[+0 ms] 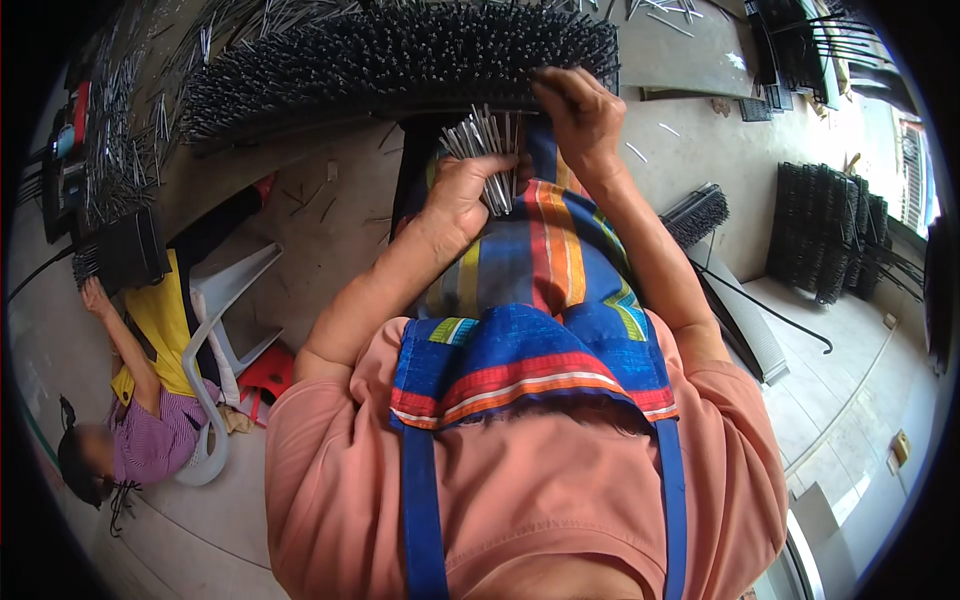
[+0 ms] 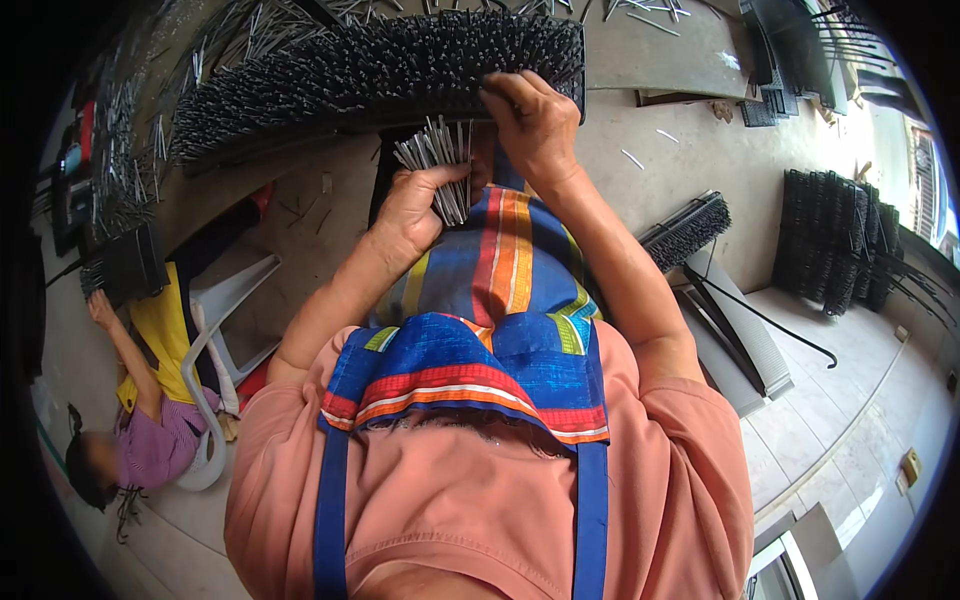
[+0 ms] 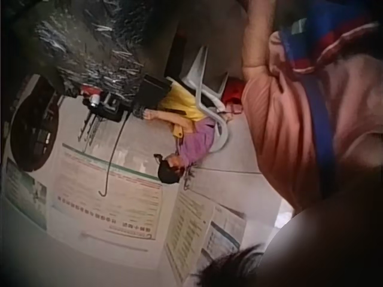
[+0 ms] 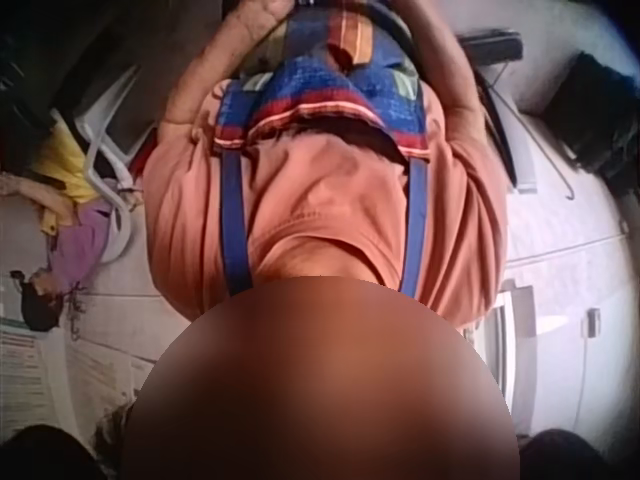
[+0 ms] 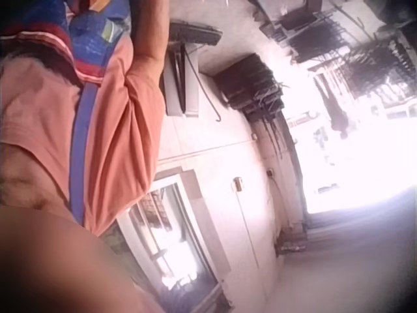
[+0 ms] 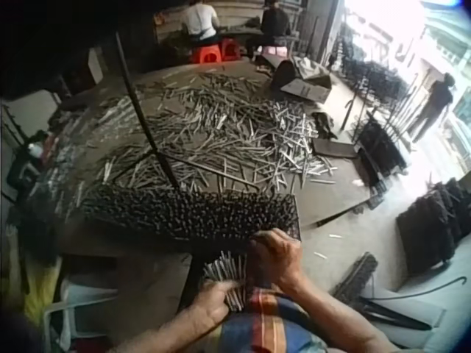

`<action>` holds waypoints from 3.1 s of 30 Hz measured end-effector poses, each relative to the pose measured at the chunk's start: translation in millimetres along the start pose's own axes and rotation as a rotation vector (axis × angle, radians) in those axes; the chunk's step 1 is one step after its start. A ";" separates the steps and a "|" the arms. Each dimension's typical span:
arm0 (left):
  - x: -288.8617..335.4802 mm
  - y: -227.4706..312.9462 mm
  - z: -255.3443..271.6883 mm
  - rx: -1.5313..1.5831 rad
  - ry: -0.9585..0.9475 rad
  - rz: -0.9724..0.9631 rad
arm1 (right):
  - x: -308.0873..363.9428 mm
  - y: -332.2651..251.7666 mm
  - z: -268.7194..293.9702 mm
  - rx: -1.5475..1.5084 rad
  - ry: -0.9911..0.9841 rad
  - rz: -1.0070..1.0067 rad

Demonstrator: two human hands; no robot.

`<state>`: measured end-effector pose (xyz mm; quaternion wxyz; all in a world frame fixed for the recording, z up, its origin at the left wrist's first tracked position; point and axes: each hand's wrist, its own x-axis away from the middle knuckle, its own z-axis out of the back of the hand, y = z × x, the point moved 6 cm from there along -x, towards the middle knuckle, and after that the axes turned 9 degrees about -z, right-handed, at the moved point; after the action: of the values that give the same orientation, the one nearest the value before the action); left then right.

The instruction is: Manually inserting metal wires into holes on a brush base to assemble industrial brushes.

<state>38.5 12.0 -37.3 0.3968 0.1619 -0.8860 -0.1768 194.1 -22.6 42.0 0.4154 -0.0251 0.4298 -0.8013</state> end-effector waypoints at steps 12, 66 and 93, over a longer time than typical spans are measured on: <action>-2.9 -6.0 7.4 -0.162 0.011 -0.112 | 24.1 38.0 1.0 -0.717 -0.230 -0.755; -5.7 -22.8 -11.3 -0.310 -0.111 -0.061 | -14.3 22.2 43.5 -0.295 0.128 -0.012; -14.7 -17.7 -21.7 -0.202 -0.072 -0.107 | -17.7 28.9 22.3 0.002 0.015 -0.030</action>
<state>67.0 -1.5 -41.1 0.3689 0.1615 -0.8676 -0.2919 233.1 -33.6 41.1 0.4002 -0.0249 0.4316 -0.8080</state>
